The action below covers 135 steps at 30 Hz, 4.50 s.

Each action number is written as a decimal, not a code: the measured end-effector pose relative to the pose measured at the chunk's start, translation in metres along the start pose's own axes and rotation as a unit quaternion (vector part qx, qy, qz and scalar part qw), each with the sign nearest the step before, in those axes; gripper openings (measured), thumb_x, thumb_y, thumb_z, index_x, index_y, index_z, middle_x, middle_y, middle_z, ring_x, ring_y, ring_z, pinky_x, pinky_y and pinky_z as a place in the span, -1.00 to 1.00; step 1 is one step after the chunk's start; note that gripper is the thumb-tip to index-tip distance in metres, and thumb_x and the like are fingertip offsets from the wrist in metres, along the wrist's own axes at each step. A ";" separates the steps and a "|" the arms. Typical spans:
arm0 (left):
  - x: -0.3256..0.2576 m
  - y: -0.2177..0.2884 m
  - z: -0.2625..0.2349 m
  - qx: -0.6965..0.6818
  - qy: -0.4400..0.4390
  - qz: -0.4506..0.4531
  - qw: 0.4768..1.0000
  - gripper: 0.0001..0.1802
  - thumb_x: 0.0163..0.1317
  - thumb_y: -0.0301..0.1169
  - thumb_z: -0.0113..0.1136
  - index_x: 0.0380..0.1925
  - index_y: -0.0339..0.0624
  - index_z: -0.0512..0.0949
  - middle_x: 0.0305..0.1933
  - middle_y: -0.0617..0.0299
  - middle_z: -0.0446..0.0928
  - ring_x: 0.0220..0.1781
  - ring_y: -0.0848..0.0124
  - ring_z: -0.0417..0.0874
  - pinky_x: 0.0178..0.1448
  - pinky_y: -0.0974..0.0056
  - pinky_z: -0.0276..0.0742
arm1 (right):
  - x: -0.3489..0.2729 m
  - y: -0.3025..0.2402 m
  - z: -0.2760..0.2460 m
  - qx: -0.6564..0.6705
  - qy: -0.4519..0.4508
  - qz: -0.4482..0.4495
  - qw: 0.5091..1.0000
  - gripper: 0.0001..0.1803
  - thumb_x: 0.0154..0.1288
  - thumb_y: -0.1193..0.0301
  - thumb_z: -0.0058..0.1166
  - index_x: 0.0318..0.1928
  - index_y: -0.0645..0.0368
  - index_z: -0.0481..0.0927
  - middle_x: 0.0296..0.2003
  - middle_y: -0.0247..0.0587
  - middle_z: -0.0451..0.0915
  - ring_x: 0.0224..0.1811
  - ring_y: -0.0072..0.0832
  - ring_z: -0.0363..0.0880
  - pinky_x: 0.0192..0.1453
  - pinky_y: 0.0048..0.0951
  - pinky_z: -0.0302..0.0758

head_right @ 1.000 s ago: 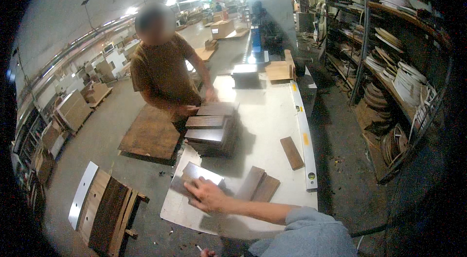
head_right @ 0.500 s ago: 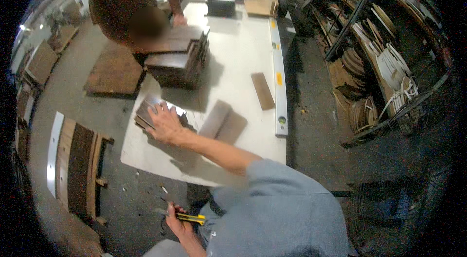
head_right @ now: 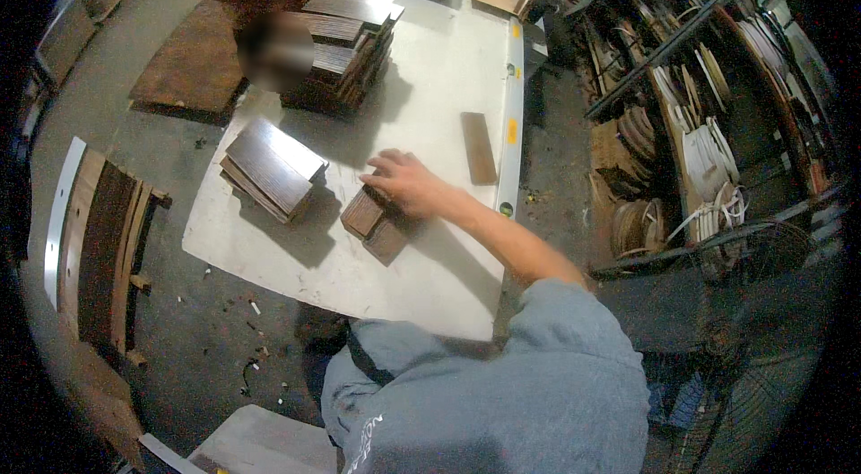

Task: The person scrapes the edges of wooden blocks with a hand tool. They handle the blocks individually, flipping them to clean different sides, and then stack them on a workbench.

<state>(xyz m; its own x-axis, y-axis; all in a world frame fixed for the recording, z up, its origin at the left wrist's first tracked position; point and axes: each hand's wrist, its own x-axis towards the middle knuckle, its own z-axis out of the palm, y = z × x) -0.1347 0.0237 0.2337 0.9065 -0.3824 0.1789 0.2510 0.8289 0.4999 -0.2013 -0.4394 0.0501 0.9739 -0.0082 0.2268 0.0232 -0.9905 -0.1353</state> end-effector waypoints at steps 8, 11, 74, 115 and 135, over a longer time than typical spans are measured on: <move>0.013 -0.055 -0.003 0.015 -0.020 -0.154 0.988 -0.74 0.52 -0.30 0.10 -0.36 -0.16 0.59 -0.49 0.16 0.57 -0.52 0.32 0.54 -0.35 0.21 0.56 | 0.008 0.024 0.001 0.015 -0.107 -0.022 0.994 -0.23 -0.02 0.38 0.47 0.31 0.00 0.57 0.06 -0.08 0.57 0.24 -0.06 0.46 0.31 0.02 0.41; 0.012 -0.061 -0.004 0.027 -0.017 -0.175 0.984 -0.73 0.52 -0.29 0.10 -0.34 -0.18 0.60 -0.49 0.14 0.57 -0.52 0.31 0.54 -0.33 0.19 0.58 | 0.019 -0.002 -0.017 0.012 -0.122 -0.021 0.992 -0.25 -0.02 0.26 0.49 0.25 0.09 0.57 -0.01 -0.07 0.55 0.12 -0.08 0.49 0.19 -0.04 0.50; 0.108 -0.120 -0.252 0.758 0.035 -0.028 0.650 -0.38 0.46 -0.57 0.01 0.50 0.05 0.49 -0.18 0.11 0.62 -0.28 0.31 0.57 -0.09 0.21 0.59 | 0.169 -0.201 0.156 0.370 0.125 0.005 0.920 -0.60 0.38 0.49 0.17 0.21 0.18 0.67 -0.18 0.05 0.59 -0.04 0.01 0.52 0.08 -0.03 0.46; 0.004 -0.137 -0.172 0.794 -0.137 -0.106 0.582 -0.18 0.19 -0.68 0.06 0.46 0.27 0.52 -0.13 -0.06 0.62 -0.16 -0.07 0.71 -0.02 -0.03 0.66 | 0.170 -0.197 0.167 0.388 0.118 0.010 0.914 -0.65 0.43 0.53 0.07 0.17 0.14 0.71 -0.18 0.09 0.58 -0.08 0.03 0.55 0.03 -0.03 0.49; 0.122 -0.090 -0.268 0.776 -0.008 -0.028 0.630 -0.29 0.39 -0.62 -0.02 0.49 0.24 0.50 -0.09 -0.05 0.74 -0.12 0.12 0.79 0.04 0.03 0.67 | 0.171 -0.197 0.167 0.368 0.122 -0.025 0.921 -0.61 0.40 0.56 0.05 0.18 0.20 0.70 -0.20 0.07 0.60 -0.10 0.01 0.55 -0.02 -0.03 0.47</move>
<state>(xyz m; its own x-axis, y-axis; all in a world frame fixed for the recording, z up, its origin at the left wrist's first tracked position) 0.0447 0.0117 -0.0166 0.9043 -0.4075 0.1273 -0.3636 -0.5791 0.7297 -0.0012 -0.2225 -0.0457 0.8902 -0.0850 0.4475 0.3001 -0.6295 -0.7167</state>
